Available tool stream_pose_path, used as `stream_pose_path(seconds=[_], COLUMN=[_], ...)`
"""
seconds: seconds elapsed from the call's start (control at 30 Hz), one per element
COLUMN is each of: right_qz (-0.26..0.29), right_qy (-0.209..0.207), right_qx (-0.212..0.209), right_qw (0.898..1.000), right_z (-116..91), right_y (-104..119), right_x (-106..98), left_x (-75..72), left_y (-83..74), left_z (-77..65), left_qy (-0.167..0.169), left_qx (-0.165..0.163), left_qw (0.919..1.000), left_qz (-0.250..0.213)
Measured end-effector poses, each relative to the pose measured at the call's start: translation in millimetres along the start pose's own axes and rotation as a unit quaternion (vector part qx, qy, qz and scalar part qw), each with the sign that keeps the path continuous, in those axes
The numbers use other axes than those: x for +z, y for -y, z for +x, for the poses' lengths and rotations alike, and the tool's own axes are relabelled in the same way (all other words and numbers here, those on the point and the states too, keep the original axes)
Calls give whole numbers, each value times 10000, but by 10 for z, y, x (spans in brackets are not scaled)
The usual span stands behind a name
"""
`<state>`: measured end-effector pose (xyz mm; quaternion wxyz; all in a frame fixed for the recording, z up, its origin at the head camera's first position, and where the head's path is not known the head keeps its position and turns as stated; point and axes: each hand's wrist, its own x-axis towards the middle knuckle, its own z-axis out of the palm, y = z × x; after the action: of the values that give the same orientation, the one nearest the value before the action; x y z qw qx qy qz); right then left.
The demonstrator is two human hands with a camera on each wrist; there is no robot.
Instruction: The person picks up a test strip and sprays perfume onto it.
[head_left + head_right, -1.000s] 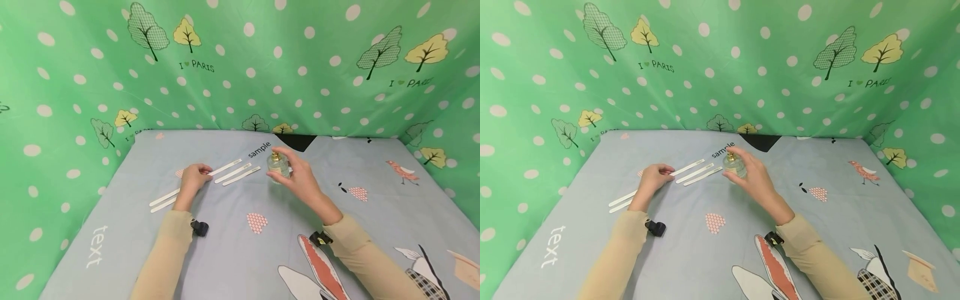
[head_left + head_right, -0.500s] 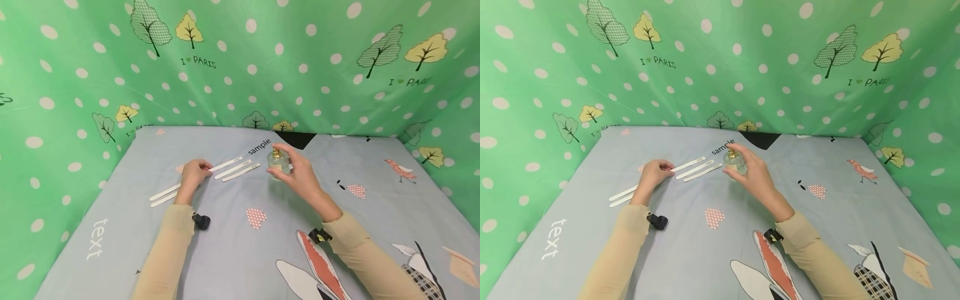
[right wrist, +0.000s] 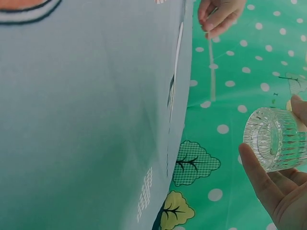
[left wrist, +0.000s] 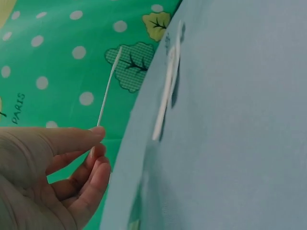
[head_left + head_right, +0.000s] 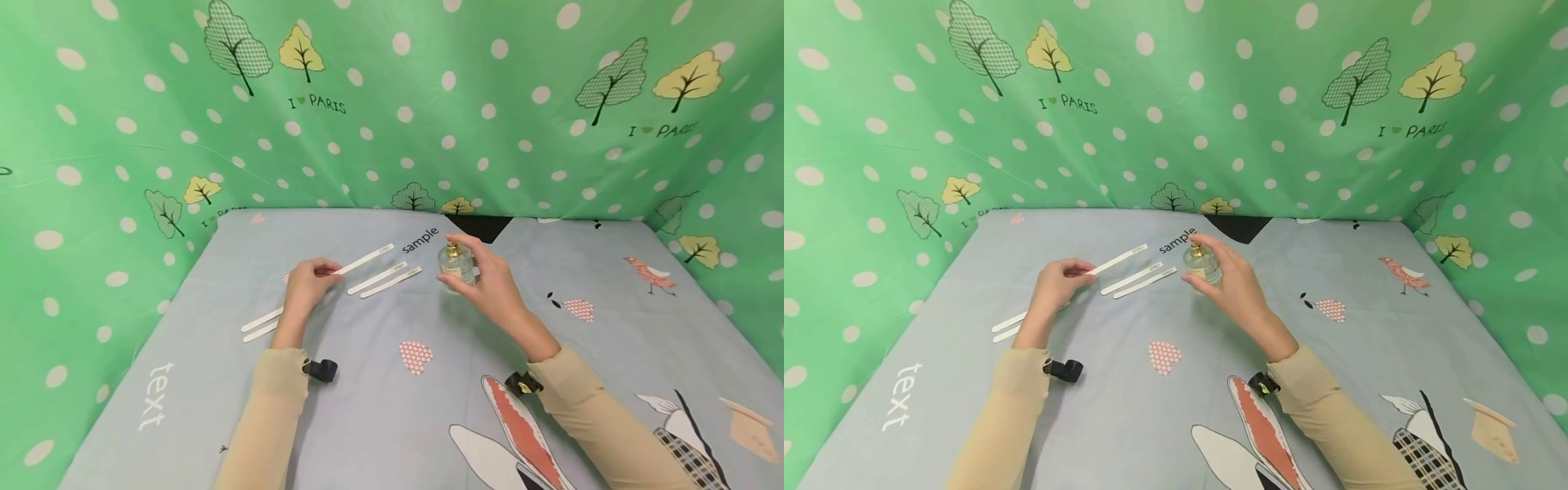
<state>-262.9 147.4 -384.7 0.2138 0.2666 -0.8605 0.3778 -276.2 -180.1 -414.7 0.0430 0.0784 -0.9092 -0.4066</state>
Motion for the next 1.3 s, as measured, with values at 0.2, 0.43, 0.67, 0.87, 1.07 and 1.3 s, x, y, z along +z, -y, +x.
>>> stream_pose_path(seconds=[0.2, 0.43, 0.67, 0.87, 1.07, 1.3], right_qz=[25, 22, 32, -15, -9, -137], right_qy=[-45, -82, -73, -103, -103, -131], right_qx=[-3, -14, 44, 31, -40, 27], right_qw=[10000, 10000, 10000, 9999, 9999, 9998], right_z=[8, 11, -1, 3, 11, -1], right_y=[-12, -40, -66, -76, -76, -77], right_x=[-10, -19, -13, -17, -5, 22], left_x=[-70, -95, -87, -57, -19, 30], left_y=[-153, -298, -424, -502, -548, -556], left_z=[-140, -253, -378, -444, -494, -515], left_qy=[-208, -243, -362, -546, -778, -862], left_qx=[261, 705, 1102, 1474, 1906, 2151], left_qw=[9993, 9961, 9905, 9836, 9744, 9687], left_qz=[-146, -462, -740, -885, -905, -894])
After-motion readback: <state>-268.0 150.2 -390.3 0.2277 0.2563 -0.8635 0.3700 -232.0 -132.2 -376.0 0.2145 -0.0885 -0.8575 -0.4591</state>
